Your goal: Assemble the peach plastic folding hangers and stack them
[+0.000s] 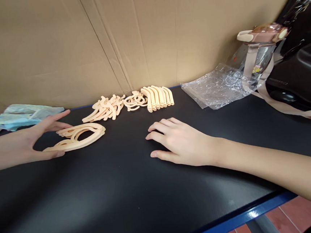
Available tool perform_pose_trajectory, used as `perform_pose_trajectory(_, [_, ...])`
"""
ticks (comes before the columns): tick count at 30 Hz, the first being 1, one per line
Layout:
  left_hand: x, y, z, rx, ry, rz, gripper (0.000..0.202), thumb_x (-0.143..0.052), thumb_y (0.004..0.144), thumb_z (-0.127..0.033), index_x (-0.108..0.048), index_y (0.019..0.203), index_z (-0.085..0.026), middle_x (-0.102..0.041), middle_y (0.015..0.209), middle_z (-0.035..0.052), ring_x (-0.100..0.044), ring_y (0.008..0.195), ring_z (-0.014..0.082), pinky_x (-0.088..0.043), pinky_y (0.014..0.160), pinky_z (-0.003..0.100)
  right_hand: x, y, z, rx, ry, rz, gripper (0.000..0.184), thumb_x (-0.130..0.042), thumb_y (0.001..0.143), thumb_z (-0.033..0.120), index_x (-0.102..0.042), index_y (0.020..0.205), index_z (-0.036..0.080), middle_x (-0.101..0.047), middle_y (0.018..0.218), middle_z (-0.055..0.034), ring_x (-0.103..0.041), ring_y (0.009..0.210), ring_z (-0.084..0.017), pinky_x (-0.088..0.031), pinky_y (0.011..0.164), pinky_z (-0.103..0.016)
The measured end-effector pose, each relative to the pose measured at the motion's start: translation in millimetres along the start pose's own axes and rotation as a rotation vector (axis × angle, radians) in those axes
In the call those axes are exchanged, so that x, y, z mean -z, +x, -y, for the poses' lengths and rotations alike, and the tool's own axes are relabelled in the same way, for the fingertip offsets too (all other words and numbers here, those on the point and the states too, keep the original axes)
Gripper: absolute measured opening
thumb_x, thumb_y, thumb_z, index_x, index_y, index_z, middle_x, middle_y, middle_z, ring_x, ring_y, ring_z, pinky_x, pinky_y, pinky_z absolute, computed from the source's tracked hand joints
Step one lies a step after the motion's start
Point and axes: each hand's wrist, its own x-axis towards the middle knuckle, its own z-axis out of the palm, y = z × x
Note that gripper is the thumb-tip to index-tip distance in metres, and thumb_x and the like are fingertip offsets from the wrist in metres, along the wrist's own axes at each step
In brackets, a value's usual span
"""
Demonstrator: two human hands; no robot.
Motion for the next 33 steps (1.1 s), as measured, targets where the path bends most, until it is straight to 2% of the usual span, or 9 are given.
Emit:
perform_pose_trajectory(4, [0.0, -1, -4, -0.01, -0.013, -0.016, 0.117, -0.059, 0.06, -0.074, -0.014, 0.155, -0.024, -0.058, 0.14, 0.0054, -0.053, 0.129, 0.0339, -0.041, 0.108, 0.046, 0, 0, 0, 0.002, 0.003, -0.006, 0.037, -0.046, 0.1, 0.042, -0.061, 0.122, 0.016, -0.061, 0.128, -0.0127, -0.059, 0.111, -0.026, -0.047, 0.098, -0.045])
perform_pose_trajectory(9, [-10.9, 3, -16, -0.016, -0.098, -0.06, 0.113, -0.058, 0.063, -0.079, -0.016, 0.155, -0.029, -0.053, 0.143, 0.0064, -0.055, 0.126, 0.0337, -0.053, 0.093, 0.04, -1, 0, -1, 0.003, 0.006, -0.01, 0.037, -0.047, 0.1, 0.042, -0.061, 0.122, 0.016, -0.061, 0.128, -0.013, -0.06, 0.111, -0.026, -0.047, 0.097, -0.046])
perform_pose_trajectory(11, [-17.7, 6, -20, -0.066, -0.161, -0.108, 0.109, -0.058, 0.066, -0.078, -0.017, 0.155, -0.03, -0.054, 0.141, 0.0069, -0.057, 0.123, 0.0313, -0.054, 0.092, 0.039, -1, 0, -1, 0.0, 0.001, -0.007, 0.037, -0.047, 0.1, 0.042, -0.061, 0.122, 0.016, -0.061, 0.128, -0.013, -0.06, 0.111, -0.026, -0.047, 0.097, -0.046])
perform_pose_trajectory(14, [-25.8, 9, -22, -0.137, -0.16, -0.155, 0.106, -0.059, 0.069, -0.077, -0.021, 0.154, -0.027, -0.057, 0.136, 0.0086, -0.053, 0.128, 0.0315, -0.046, 0.104, 0.043, -1, 0, 0, -0.002, -0.002, -0.001, 0.038, -0.046, 0.1, 0.042, -0.061, 0.122, 0.015, -0.06, 0.129, -0.013, -0.059, 0.111, -0.026, -0.047, 0.098, -0.046])
perform_pose_trajectory(16, [-28.5, 10, -22, -0.163, -0.137, -0.171, 0.107, -0.058, 0.069, -0.078, -0.022, 0.154, -0.025, -0.058, 0.134, 0.0093, -0.053, 0.128, 0.0326, -0.043, 0.107, 0.045, -1, 0, 0, 0.002, -0.001, -0.001, 0.038, -0.046, 0.1, 0.042, -0.061, 0.122, 0.015, -0.06, 0.129, -0.0129, -0.059, 0.111, -0.026, -0.047, 0.098, -0.046])
perform_pose_trajectory(28, [-30.2, 12, -23, -0.19, -0.123, -0.172, 0.104, -0.056, 0.073, -0.076, -0.021, 0.154, -0.02, -0.059, 0.126, 0.0097, -0.058, 0.117, 0.0323, -0.049, 0.095, 0.039, 0, 1, -1, -0.004, 0.006, 0.003, 0.039, -0.046, 0.1, 0.042, -0.061, 0.123, 0.014, -0.06, 0.129, -0.0118, -0.058, 0.111, -0.026, -0.046, 0.099, -0.045])
perform_pose_trajectory(33, [-32.4, 14, -20, -0.221, -0.092, -0.203, 0.102, -0.055, 0.074, -0.075, -0.021, 0.154, -0.022, -0.06, 0.126, 0.0087, -0.059, 0.116, 0.0311, -0.048, 0.097, 0.04, -1, 0, -1, -0.001, 0.0, -0.001, 0.039, -0.046, 0.1, 0.042, -0.062, 0.122, 0.015, -0.06, 0.127, -0.0115, -0.059, 0.11, -0.026, -0.046, 0.098, -0.044])
